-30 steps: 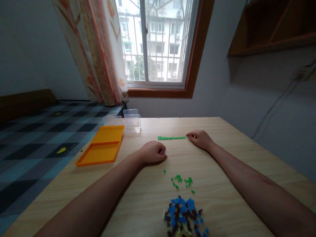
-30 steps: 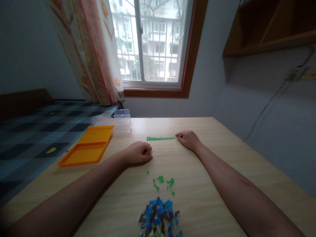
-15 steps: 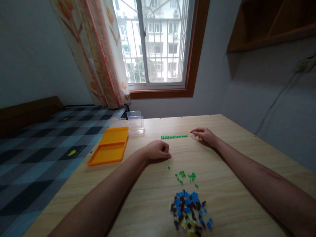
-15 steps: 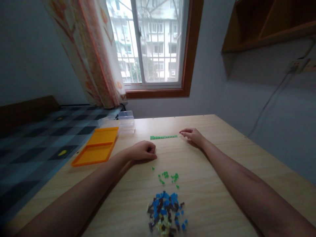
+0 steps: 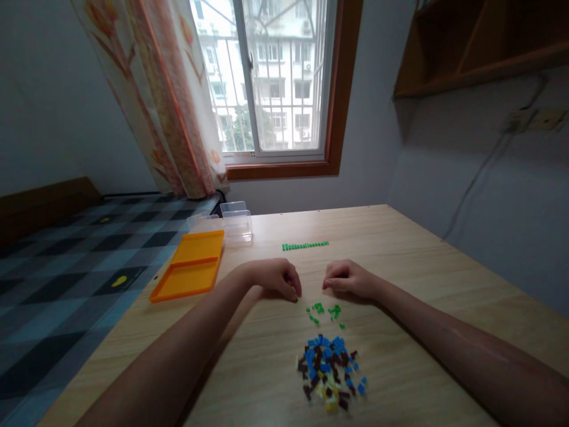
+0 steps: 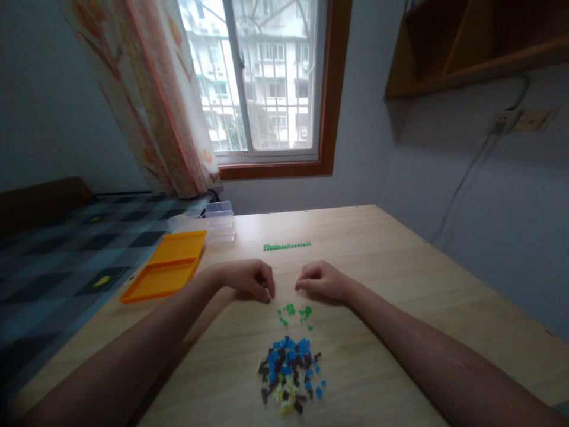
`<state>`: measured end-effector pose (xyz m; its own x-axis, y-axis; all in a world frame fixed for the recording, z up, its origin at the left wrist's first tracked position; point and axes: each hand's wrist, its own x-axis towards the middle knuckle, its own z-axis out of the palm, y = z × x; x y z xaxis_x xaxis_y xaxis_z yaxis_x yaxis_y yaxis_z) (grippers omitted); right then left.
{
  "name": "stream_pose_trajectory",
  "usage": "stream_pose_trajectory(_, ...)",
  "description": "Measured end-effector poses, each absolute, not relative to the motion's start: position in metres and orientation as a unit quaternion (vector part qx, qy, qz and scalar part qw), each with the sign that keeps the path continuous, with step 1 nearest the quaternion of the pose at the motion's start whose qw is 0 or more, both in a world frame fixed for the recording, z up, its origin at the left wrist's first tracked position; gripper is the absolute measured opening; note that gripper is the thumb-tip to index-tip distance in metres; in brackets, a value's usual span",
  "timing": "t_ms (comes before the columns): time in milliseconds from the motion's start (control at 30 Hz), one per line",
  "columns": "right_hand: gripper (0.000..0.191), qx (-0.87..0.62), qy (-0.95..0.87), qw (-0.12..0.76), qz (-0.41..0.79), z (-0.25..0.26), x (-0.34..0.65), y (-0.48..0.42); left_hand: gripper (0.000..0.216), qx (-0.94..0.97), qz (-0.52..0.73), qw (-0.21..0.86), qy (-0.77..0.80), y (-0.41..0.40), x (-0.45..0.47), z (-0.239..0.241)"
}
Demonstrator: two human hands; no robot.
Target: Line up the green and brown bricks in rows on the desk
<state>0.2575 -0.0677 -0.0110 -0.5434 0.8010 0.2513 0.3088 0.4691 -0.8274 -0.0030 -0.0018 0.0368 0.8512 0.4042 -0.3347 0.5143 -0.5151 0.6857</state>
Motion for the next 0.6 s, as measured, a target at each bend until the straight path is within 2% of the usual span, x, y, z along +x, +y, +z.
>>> stream_pose_trajectory(300,0.035,-0.280,-0.849,0.292,0.340,-0.001,0.249,-0.082,0.019,0.889,-0.071,0.366,0.264,-0.006,0.000,0.040)
stream_pose_trajectory(500,0.031,-0.294,-0.872,0.265,0.287,0.001,0.251,-0.086,0.019,0.888,-0.085,0.347,0.288,-0.008,0.001,0.043)
stream_pose_trajectory(600,0.030,-0.304,-0.864,0.279,0.289,0.002,0.251,-0.088,0.018,0.882,-0.082,0.346,0.310,-0.009,0.001,0.043)
